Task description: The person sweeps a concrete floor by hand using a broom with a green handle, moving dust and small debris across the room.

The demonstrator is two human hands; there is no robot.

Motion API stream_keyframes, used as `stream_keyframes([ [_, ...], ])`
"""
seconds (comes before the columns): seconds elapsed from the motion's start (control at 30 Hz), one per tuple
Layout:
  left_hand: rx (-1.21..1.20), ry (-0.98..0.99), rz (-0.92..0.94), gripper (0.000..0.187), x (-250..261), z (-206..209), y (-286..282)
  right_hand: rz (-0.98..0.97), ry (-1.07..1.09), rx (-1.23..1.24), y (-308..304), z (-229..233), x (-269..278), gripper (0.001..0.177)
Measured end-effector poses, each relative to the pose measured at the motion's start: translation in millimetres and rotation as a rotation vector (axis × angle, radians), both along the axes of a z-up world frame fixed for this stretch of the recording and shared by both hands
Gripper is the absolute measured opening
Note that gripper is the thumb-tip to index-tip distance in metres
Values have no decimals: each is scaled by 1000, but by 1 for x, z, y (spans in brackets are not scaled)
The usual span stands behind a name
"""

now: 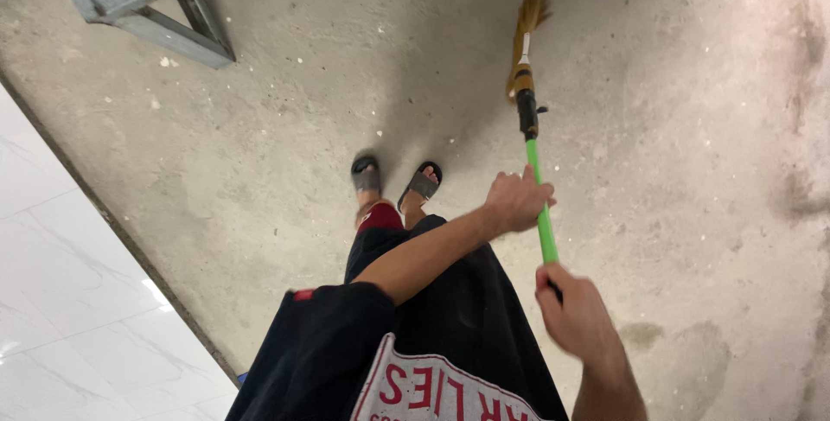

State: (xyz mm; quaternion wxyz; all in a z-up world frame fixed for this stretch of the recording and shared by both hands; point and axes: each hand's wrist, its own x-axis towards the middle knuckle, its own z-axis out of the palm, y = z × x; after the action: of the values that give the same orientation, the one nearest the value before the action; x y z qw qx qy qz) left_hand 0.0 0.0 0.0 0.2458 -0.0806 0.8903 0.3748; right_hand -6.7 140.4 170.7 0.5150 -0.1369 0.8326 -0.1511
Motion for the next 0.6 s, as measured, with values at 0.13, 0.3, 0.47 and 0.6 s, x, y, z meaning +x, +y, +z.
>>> stream_keyframes([
  [0.13, -13, -118, -16, 27, 26, 27, -51, 66, -114, -218, -17, 17, -9, 7],
  [0.3, -178, -464, 260, 27, 62, -50, -182, 84, -315, -355, -124, -97, -41, 13],
  [0.47, -485, -315, 454, 18, 98, -182, -351, -41, -533, -824, -302, -289, -28, 13],
  [0.6, -497, -311, 626, 29, 109, -237, -434, -75, -598, -724, -399, -345, -19, 5],
])
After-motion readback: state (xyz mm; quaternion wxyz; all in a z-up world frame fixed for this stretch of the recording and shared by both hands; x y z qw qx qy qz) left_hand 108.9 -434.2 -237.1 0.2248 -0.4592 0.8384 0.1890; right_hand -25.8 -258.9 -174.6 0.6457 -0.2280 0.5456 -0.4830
